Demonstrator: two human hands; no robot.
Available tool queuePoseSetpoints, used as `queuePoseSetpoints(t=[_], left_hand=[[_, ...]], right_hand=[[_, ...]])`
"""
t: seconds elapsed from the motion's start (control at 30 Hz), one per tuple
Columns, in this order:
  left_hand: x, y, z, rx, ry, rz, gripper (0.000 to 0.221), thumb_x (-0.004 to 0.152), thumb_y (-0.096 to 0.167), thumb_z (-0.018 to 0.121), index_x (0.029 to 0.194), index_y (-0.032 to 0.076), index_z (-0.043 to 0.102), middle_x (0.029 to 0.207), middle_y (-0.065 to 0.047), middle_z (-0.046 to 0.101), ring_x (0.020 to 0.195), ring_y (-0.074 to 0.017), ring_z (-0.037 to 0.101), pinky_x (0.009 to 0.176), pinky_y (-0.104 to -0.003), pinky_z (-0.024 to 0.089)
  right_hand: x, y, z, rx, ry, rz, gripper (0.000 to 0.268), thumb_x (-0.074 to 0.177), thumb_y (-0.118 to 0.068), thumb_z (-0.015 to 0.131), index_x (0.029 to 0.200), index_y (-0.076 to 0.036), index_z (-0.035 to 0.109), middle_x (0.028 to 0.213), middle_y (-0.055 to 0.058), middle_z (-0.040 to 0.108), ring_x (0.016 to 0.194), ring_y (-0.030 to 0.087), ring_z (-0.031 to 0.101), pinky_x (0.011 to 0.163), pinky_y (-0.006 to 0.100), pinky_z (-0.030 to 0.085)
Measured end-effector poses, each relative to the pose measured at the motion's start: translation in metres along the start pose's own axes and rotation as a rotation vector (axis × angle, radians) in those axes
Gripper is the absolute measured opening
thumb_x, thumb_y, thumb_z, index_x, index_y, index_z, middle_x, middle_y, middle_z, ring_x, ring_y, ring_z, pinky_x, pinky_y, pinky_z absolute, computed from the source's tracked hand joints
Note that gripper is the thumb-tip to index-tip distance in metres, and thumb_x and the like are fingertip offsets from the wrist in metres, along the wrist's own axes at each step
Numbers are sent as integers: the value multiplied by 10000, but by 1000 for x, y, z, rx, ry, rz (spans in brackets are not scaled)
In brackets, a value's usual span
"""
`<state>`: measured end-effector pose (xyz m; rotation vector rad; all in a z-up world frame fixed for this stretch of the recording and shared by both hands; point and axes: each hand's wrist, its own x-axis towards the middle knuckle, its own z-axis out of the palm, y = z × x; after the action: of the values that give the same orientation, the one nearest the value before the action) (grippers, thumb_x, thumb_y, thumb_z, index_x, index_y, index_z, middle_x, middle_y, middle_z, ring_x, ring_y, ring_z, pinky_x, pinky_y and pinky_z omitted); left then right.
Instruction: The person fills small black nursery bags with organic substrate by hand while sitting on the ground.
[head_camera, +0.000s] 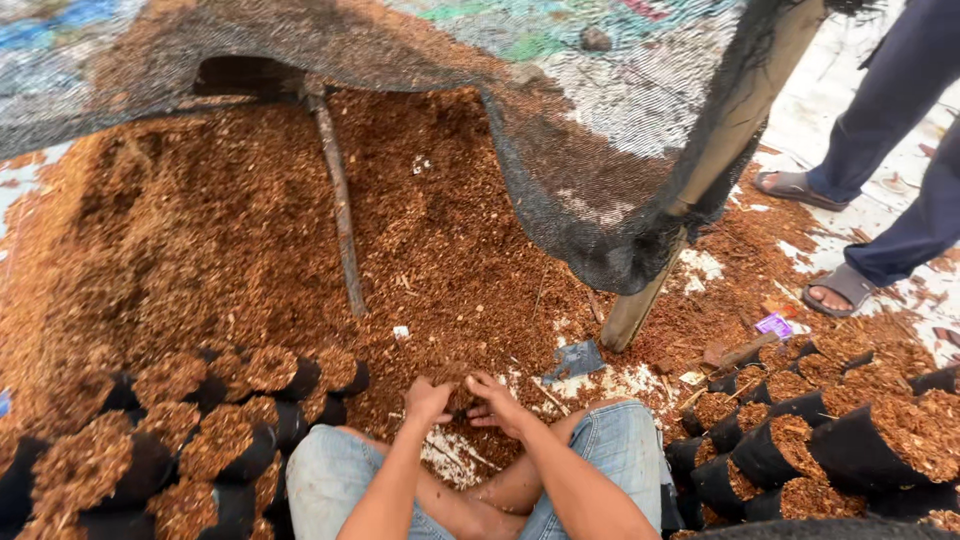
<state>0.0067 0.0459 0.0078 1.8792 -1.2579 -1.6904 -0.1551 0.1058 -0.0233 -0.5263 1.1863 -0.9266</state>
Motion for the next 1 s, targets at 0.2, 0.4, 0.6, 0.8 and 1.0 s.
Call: queuePoseSetpoints(t=[0.2,0.4,0.6,0.8,1.0], left_hand=[[-81,38,-8,591,-63,92,628,816,347,687,1341,2,666,1290,-323,666,1255,-435,629,1047,-539,546],[-36,16,7,914,50,230,209,795,99,638,874,-22,788,781,-211,756,916,-396,768,788,-499,642],[-13,-20,11,1053,111,327,421,913,-12,646,1283,-202,577,968,-324,720,866,-407,745,670,-507,653],[-43,-10,-28,424,-75,178,612,850,73,619,1449,57,497,1258,-282,650,1162,-454,651,893,-548,601],[-22,-21,-19,460,-122,172,552,929,472,664,1306,76,586,1331,-294,587,1268,-483,583,970,-570,557]], right_hand=[[-5,9,12,-277,56,-50,742,912,-506,835,1504,-160,553,1636,244,308,1418,500,424,917,453,625],[6,9,16,-682,280,-219,466,761,-240,801,1218,-256,714,1189,180,737,1133,407,701,928,480,606],[4,-3,28,-1020,169,-225,365,761,-216,731,1125,-240,710,1108,144,731,1125,406,693,928,546,542],[25,-35,-2,-905,109,-354,614,864,-244,618,1477,-263,584,1450,154,503,1422,486,398,1195,592,309],[24,16,-10,-2171,-150,-190,960,668,-533,637,1555,-197,486,1482,157,404,1417,401,332,979,616,534]])
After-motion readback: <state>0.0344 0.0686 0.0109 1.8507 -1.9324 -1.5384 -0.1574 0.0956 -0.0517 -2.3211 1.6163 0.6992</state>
